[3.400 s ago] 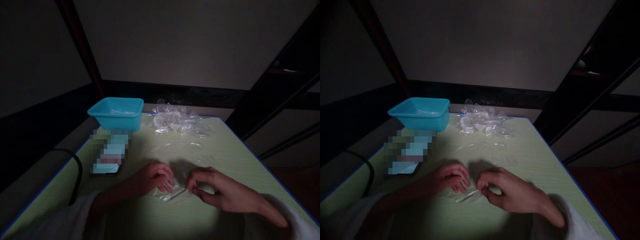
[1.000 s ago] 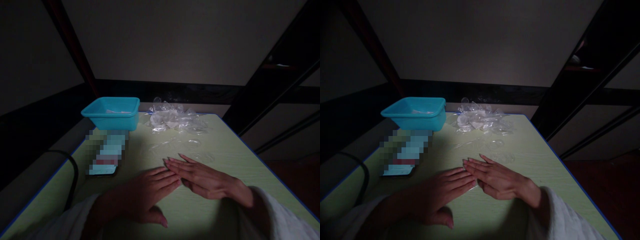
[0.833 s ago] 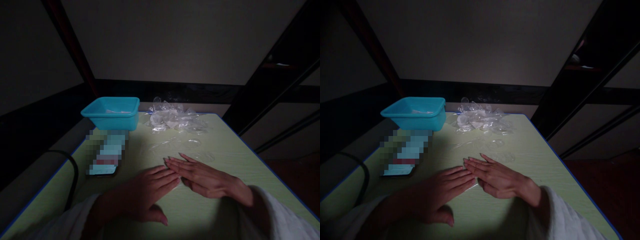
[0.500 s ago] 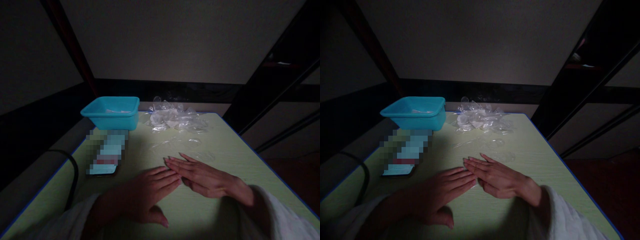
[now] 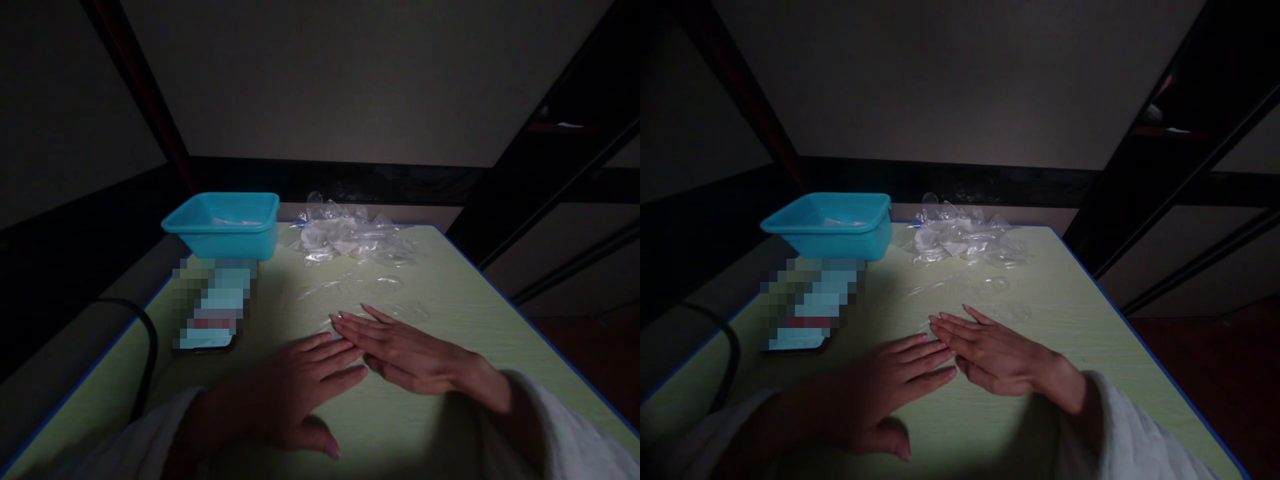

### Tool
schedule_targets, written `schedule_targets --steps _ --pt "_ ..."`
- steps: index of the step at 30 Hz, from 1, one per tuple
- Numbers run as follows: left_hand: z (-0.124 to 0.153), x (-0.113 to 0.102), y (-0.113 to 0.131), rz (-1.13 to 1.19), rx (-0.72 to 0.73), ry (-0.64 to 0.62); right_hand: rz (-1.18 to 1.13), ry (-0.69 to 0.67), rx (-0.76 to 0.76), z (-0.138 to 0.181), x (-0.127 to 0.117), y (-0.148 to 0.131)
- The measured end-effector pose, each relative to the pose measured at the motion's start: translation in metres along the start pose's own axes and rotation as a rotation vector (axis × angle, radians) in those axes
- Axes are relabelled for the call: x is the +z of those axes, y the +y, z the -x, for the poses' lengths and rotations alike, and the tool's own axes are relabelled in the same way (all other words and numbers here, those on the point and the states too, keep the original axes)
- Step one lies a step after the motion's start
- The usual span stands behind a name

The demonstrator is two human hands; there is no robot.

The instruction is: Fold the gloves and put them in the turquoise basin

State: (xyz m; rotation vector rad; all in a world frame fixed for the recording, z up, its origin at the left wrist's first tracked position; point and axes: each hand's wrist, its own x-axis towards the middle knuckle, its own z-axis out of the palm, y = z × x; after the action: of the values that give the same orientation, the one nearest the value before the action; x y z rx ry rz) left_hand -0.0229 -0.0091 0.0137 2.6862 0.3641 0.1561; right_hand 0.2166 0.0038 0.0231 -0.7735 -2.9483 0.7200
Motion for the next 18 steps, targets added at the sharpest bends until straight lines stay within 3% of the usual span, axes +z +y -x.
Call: schedule_targets --steps 18 --pt "-0.0031 -0.009 0.009 0.036 0.014 -0.029 0.049 -0.03 0.039 -0.0035 -0.0079 -0.0018"
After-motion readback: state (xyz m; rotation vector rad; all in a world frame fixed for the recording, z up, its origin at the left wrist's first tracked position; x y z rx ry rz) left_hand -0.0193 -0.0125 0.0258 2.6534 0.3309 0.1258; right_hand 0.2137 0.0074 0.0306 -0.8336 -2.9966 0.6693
